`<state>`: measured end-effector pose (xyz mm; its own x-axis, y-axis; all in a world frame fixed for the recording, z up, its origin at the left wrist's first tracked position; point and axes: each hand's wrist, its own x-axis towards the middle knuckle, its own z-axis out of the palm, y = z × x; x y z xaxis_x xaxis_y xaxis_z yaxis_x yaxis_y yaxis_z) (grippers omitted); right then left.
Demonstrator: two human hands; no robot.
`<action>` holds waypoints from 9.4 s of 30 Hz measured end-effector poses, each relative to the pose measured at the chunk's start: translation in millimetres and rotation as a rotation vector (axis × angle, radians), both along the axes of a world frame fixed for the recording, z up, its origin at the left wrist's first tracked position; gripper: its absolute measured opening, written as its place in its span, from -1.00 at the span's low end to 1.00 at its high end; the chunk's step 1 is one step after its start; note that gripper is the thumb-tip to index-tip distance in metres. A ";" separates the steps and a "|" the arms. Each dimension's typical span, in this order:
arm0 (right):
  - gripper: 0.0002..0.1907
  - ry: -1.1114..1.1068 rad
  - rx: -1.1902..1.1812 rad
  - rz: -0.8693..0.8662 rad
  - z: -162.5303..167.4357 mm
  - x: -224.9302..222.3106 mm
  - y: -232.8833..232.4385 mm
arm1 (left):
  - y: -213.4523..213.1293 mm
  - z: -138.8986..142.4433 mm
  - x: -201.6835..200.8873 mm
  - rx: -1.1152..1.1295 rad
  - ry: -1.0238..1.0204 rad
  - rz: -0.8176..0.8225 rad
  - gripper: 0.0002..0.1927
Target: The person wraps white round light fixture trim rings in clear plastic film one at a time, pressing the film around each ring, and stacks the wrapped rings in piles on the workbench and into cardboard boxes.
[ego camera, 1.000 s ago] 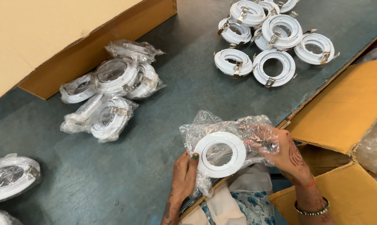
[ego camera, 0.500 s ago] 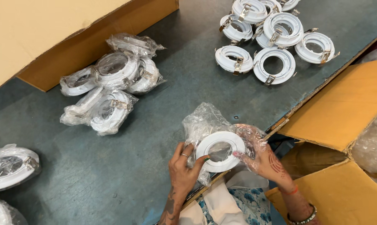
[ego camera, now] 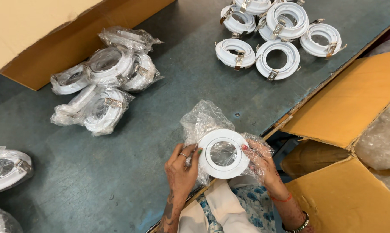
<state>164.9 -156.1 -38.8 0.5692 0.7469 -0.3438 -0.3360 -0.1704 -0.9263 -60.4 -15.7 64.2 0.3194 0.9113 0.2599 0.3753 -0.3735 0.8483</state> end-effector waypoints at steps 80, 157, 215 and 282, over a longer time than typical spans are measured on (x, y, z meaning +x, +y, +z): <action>-0.37 -1.676 -0.211 0.454 124.2 -80.3 67.6 | 29.4 -19.8 -7.6 -0.245 0.231 -0.035 -0.63; -0.54 -0.734 0.126 0.186 94.7 -47.3 3.1 | 40.2 -18.8 -26.4 -0.303 -0.131 -0.238 -0.73; -0.44 0.055 0.195 0.155 105.7 -4.4 85.8 | 50.8 -71.2 -19.6 -0.278 -0.240 -0.031 -0.82; -0.47 -1.698 0.298 0.971 169.1 -70.3 437.3 | 37.8 -67.4 63.5 -0.341 -0.105 0.030 -0.74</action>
